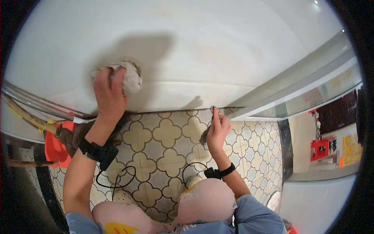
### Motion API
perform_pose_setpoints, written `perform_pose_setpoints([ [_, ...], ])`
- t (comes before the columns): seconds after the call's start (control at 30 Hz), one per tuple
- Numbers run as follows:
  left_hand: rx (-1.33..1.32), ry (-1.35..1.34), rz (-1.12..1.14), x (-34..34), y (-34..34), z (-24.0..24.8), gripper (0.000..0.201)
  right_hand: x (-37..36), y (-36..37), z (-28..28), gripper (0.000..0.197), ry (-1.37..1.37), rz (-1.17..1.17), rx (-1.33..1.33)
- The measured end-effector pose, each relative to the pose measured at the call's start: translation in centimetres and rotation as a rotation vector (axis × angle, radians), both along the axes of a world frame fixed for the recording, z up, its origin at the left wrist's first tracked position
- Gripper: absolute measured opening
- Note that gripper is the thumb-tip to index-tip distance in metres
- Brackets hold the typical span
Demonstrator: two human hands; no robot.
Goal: Scrubbing and wiping a tiled bathroom wall using steel wool and a cloth.
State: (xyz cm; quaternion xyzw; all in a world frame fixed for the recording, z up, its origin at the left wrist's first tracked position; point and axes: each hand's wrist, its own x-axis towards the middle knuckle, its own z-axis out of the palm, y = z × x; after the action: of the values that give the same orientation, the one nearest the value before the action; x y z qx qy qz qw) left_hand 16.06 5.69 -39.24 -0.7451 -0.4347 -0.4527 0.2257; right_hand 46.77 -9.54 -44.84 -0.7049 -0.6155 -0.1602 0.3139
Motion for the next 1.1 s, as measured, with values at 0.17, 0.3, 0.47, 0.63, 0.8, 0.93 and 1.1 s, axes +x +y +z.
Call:
perform_pose_setpoints([
  [0.17, 0.09, 0.347, -0.053, 6.2, 0.4, -3.0, 0.051, -0.2, -1.0, -1.5, 0.059, 0.093, 0.023, -0.015],
  [0.3, 0.16, 0.615, -0.18, 13.2, 0.4, -3.1, 0.05, -0.2, -0.4, -1.3, 0.055, 0.16, 0.059, 0.033],
  [0.47, 0.33, 0.732, -0.368, 22.5, 0.3, -1.4, 0.034, 2.4, -1.2, -1.5, 0.055, 0.273, 0.027, 0.056],
  [0.63, 0.364, 0.705, -0.474, 28.6, 0.0, -0.8, 0.016, 4.7, -3.6, -2.7, 0.054, 0.266, -0.042, 0.02],
  [0.8, 0.344, 0.55, -0.565, 33.5, 0.2, -2.7, 0.002, 5.0, -5.7, -3.4, 0.054, 0.322, -0.02, 0.015],
  [0.93, 0.334, 0.575, -0.621, 33.3, 0.7, -3.0, 0.003, 6.1, -6.6, -3.8, 0.055, 0.341, -0.026, 0.041],
  [1.1, 0.242, 0.722, -0.788, 26.5, 1.7, -5.0, 0.008, 7.0, -7.5, -4.6, 0.055, 0.4, -0.014, -0.015],
])
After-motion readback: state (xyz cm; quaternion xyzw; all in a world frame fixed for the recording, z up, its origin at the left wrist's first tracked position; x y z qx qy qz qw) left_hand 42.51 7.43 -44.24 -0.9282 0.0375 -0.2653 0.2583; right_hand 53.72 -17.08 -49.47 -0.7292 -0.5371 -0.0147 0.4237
